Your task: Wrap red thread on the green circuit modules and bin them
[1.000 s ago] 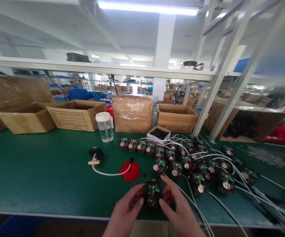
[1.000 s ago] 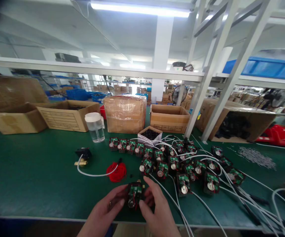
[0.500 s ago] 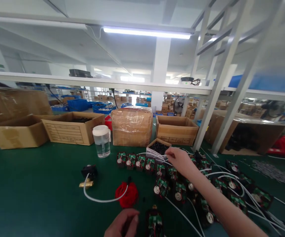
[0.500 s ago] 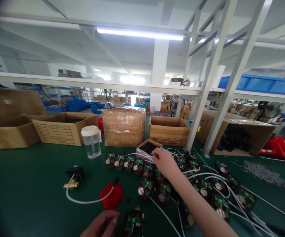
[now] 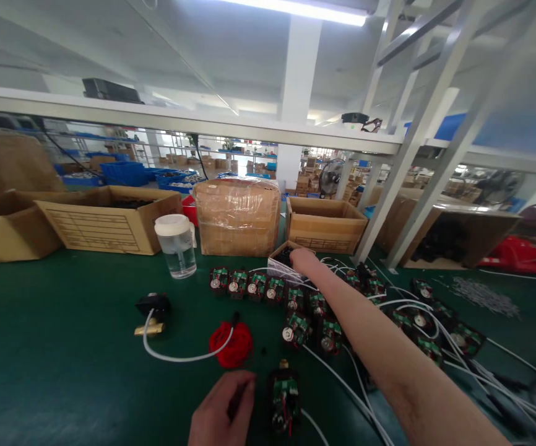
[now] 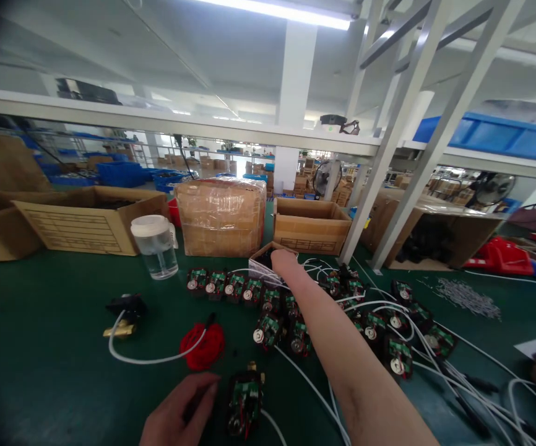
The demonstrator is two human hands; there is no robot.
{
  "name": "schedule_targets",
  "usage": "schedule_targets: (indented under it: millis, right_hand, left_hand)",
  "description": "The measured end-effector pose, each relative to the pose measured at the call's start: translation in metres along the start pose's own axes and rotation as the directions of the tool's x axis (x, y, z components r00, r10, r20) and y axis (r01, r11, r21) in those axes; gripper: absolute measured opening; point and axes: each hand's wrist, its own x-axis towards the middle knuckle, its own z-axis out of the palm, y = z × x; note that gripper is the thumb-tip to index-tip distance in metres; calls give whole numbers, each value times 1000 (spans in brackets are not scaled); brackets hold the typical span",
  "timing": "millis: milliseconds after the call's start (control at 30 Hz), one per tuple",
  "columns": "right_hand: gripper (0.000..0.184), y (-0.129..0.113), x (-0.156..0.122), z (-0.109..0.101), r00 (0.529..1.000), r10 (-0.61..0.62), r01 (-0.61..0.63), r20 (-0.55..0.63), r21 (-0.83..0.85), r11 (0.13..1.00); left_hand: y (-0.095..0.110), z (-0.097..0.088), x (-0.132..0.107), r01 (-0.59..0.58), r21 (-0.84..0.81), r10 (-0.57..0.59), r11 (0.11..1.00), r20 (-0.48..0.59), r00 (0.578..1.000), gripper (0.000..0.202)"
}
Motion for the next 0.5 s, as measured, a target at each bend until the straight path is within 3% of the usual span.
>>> schedule_targets:
  millis: [133,300,400,500]
  right_hand:
    - [30,-4,-11,-5,989,24,-9,-148,100,995]
    - [21,-20,-42,-29,922,90,54,-376,356,933]
    - [26,-32,-89,-35,894,99,160,-436,518,840]
    - [28,-40,-160,-15,889,91,259,-448,658,707]
  left_hand:
    - [4,-2,1,0,19,0,1000,-1,1000,17]
    - [3,1,-4,9,-22,-9,1000,-3,1000,19]
    - [4,-2,-8,-60,-68,63,996,37,997,35]
    - [9,-7,-11,-147,-98,156,984,91,984,59]
